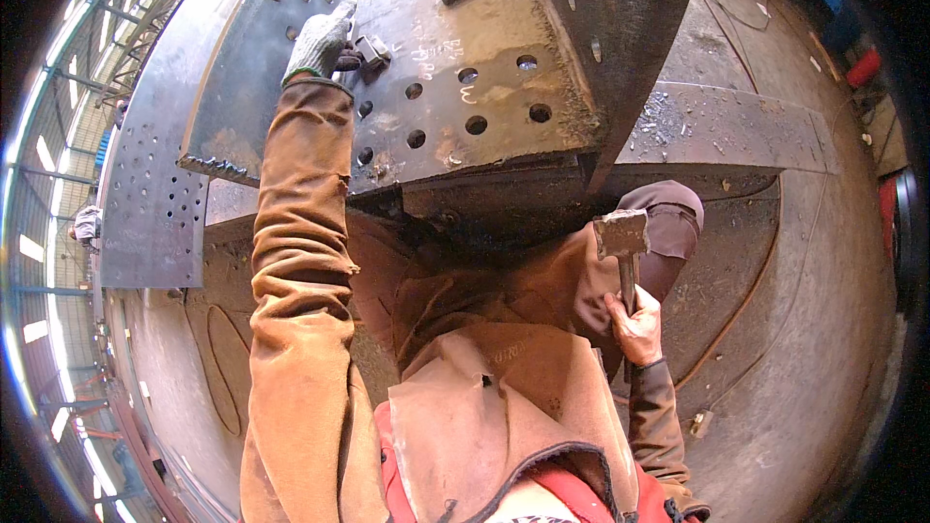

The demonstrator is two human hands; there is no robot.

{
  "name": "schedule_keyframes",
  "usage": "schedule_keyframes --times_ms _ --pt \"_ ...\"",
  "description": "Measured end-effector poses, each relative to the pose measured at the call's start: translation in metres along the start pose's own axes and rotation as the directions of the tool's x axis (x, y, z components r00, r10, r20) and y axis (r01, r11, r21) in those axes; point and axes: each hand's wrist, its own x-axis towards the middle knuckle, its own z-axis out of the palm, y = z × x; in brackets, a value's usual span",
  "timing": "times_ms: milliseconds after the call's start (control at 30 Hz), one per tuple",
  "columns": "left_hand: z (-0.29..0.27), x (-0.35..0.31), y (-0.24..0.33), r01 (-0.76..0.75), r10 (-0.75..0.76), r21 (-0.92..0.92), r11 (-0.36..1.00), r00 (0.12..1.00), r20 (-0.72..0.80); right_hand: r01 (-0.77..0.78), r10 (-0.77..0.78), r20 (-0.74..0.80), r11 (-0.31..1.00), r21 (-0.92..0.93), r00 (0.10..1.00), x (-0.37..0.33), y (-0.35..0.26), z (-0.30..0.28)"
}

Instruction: The person uses a hammer to repeatedly strike a metal plate with pre-drilled holes, adjusting the plate's position and retrieving small metal pieces from a nearby container. The person also puts on a glove and continues hammering the same area of the plate.

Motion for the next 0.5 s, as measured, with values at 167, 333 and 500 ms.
schedule_keyframes --times_ms 167,333,500 --pt "-0.007 0.011 -0.016 0.034 -0.022 -0.067 0.997 0.986 0.168 0.032 -0.031 0.009 0.999 -0.023 0.999 0.000 -0.008 0.000" --pt "0.011 -0.008 -0.003 0.004 0.037 -0.237 0.971 0.985 0.168 -0.001 0.001 0.034 1.000 -0.004 0.999 0.002 -0.014 0.000" --pt "0.005 -0.014 0.030 -0.295 0.264 -0.315 0.902 0.955 -0.138 -0.056 0.054 0.077 0.998 0.020 0.996 0.003 -0.008 -0.003"
